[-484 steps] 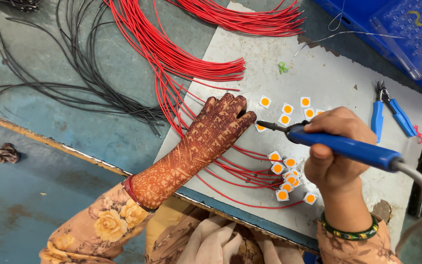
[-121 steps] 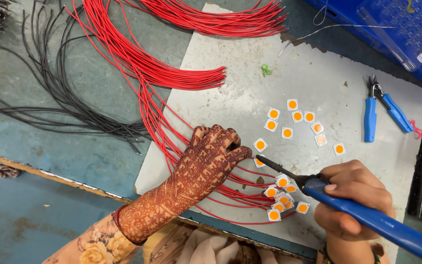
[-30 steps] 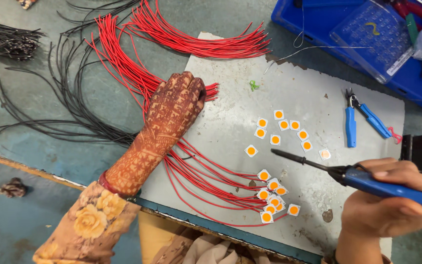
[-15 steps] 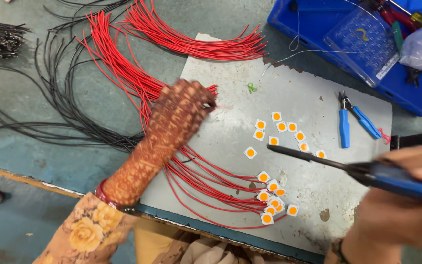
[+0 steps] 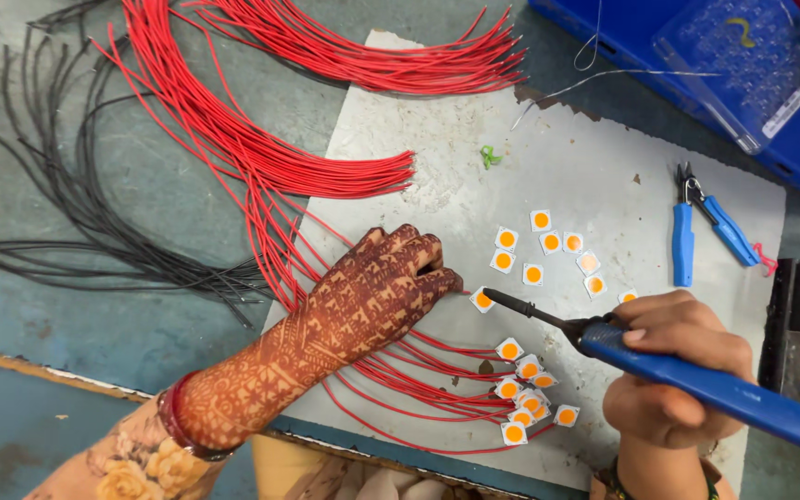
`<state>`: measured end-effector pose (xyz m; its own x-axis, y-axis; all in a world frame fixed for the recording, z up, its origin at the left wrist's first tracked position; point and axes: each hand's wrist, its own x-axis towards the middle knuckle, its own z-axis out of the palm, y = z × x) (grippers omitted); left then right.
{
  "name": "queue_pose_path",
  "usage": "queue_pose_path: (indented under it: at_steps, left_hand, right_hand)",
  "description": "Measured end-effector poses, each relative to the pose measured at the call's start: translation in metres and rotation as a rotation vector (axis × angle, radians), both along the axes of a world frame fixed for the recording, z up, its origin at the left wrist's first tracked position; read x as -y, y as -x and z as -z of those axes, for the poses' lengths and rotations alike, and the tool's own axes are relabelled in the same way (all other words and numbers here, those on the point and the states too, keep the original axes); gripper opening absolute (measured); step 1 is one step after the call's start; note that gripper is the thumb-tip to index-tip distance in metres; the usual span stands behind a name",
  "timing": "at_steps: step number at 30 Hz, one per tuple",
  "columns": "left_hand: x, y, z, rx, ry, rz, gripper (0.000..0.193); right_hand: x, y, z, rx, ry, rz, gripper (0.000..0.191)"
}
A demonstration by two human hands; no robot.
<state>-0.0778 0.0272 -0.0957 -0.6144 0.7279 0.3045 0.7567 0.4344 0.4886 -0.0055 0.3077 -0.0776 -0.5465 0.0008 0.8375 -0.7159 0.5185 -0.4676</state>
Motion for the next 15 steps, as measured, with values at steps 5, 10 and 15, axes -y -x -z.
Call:
queue_pose_path:
  at_steps: [5, 10, 15]
  left_hand:
    - [-0.0012, -0.0068, -0.0004, -0.020, 0.011, -0.003, 0.023]
    - [-0.0021, -0.0073, -0.0029, -0.054, 0.054, -0.009, 0.024]
    - [-0.0025, -0.0081, -0.0042, -0.036, 0.075, -0.005, 0.026]
  right_hand:
    - [0.0034, -0.0012, -0.0019, -0.001, -0.001, -0.032, 0.062]
    - [0.0034, 0.0020, -0.0020, -0.092, -0.015, -0.024, 0.061]
    - [0.0028, 0.0018, -0.0030, -0.070, -0.033, -0.055, 0.061]
